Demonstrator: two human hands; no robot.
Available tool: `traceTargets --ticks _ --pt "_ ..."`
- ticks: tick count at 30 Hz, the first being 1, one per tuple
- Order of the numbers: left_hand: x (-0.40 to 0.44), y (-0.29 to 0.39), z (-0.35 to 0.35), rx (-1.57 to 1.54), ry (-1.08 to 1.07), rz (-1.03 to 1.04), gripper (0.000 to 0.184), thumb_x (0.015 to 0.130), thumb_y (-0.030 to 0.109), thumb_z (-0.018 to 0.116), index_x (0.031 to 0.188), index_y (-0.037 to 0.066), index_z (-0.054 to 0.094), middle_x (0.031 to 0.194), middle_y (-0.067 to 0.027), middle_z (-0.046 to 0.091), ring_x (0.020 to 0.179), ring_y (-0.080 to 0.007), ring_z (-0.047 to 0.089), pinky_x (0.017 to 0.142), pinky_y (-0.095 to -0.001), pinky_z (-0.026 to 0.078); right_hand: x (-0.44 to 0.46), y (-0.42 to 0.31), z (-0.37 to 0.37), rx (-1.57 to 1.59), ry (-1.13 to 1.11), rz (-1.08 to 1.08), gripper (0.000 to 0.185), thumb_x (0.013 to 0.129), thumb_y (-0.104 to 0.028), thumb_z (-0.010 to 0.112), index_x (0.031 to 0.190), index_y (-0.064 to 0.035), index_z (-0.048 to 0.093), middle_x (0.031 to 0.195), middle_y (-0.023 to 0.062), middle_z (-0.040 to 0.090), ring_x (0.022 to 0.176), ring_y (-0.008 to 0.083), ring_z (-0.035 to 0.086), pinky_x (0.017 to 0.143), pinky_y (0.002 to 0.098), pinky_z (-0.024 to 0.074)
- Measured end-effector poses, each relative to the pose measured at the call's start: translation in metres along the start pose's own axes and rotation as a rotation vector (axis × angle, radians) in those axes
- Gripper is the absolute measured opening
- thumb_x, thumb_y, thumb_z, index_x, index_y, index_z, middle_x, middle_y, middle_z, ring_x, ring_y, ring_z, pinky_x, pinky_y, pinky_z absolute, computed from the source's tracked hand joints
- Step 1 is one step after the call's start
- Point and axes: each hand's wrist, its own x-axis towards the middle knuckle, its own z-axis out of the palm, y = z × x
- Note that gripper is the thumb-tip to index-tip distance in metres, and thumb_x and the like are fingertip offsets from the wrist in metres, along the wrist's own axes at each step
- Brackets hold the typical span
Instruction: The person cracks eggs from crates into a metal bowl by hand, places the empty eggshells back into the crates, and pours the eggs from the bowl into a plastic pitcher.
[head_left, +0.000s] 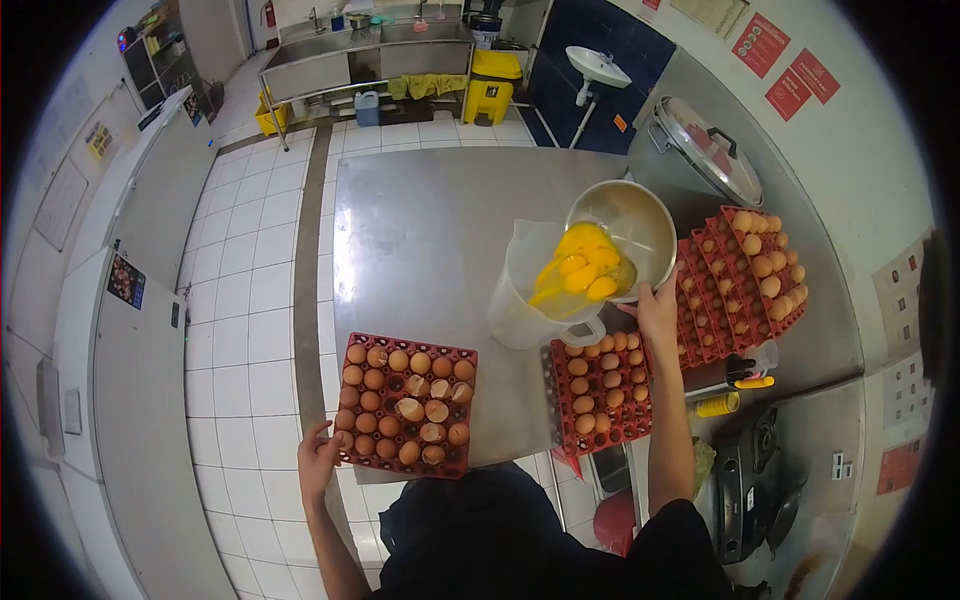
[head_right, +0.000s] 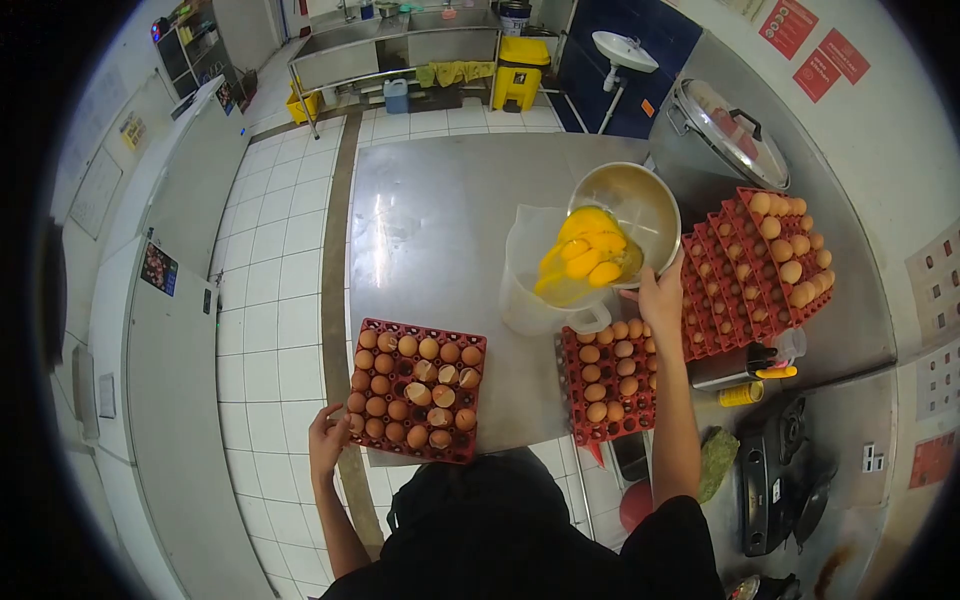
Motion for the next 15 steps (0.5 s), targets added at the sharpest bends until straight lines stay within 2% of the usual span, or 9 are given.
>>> traceTargets --ticks 2,6,8,9,11,14,15 --pt "-0.002 -0.004 -0.001 0.009 0.004 -0.014 0.05 0.1 0.025 0.078 0.137 -0.003 0.062 0.084 -0.0088 0.071 0.065 -0.0089 0.062 0.056 -0.0248 0.048 -0.004 -0.001 0.005 -0.078 0.043 -0.104 0.074 0.102 0.0 0.045 0.167 -0.0115 0.012 0.147 0.0248 0.051 0.111 0.0336 0.072 0.077 0.0396 0.0702" --pt "0.002 -0.011 0.0 -0.021 0.009 -0.012 0.048 0.1 0.026 0.078 0.135 -0.003 0.063 0.082 -0.008 0.071 0.064 -0.0084 0.06 0.056 -0.0247 0.047 -0.009 -0.014 0.012 -0.213 0.065 -0.17 0.077 0.099 0.0 0.045 0.168 -0.011 0.012 0.145 0.0257 0.054 0.113 0.0337 0.071 0.074 0.0395 0.0707" --pt "0.004 -0.01 0.001 -0.021 -0.008 -0.015 0.047 0.1 0.025 0.078 0.134 -0.003 0.063 0.081 -0.0077 0.07 0.064 -0.0082 0.06 0.056 -0.0246 0.047 -0.01 -0.018 0.017 -0.31 0.151 -0.34 0.076 0.098 -0.001 0.049 0.168 -0.014 0.02 0.14 0.0309 0.062 0.097 0.033 0.077 0.078 0.0374 0.0646" --pt "0.005 -0.008 0.002 -0.02 -0.02 0.002 0.046 0.1 0.026 0.078 0.134 -0.003 0.064 0.081 -0.0077 0.07 0.063 -0.0081 0.06 0.056 -0.0246 0.046 -0.011 -0.024 0.018 -0.314 0.15 -0.337 0.076 0.098 -0.001 0.049 0.168 -0.014 0.02 0.14 0.0309 0.062 0.097 0.033 0.077 0.078 0.0374 0.0646" --pt "0.007 -0.007 0.003 -0.024 -0.031 0.015 0.046 0.1 0.026 0.078 0.134 -0.002 0.064 0.081 -0.0077 0.071 0.063 -0.0081 0.06 0.055 -0.0246 0.046 -0.015 -0.043 0.021 -0.545 0.242 -0.671 0.075 0.1 0.0 0.048 0.169 -0.0136 0.022 0.133 0.0292 0.068 0.093 0.0296 0.077 0.078 0.0357 0.0604" --pt "0.008 -0.01 0.003 -0.024 -0.014 0.01 0.044 0.1 0.025 0.077 0.133 -0.001 0.065 0.082 -0.0081 0.071 0.062 -0.0082 0.059 0.055 -0.0251 0.046 -0.028 -0.067 0.024 -0.445 0.272 -0.658 0.074 0.101 0.001 0.047 0.169 -0.0122 0.023 0.134 0.0287 0.067 0.091 0.0278 0.075 0.079 0.0366 0.0593" --pt "0.009 -0.013 0.002 -0.013 -0.01 0.009 0.043 0.1 0.024 0.077 0.134 -0.001 0.065 0.082 -0.0082 0.071 0.062 -0.0083 0.06 0.055 -0.0252 0.047 -0.032 -0.074 0.025 -0.412 0.288 -0.702 0.072 0.101 0.002 0.046 0.169 -0.0107 0.023 0.138 0.0294 0.065 0.096 0.0269 0.073 0.089 0.0383 0.0582"
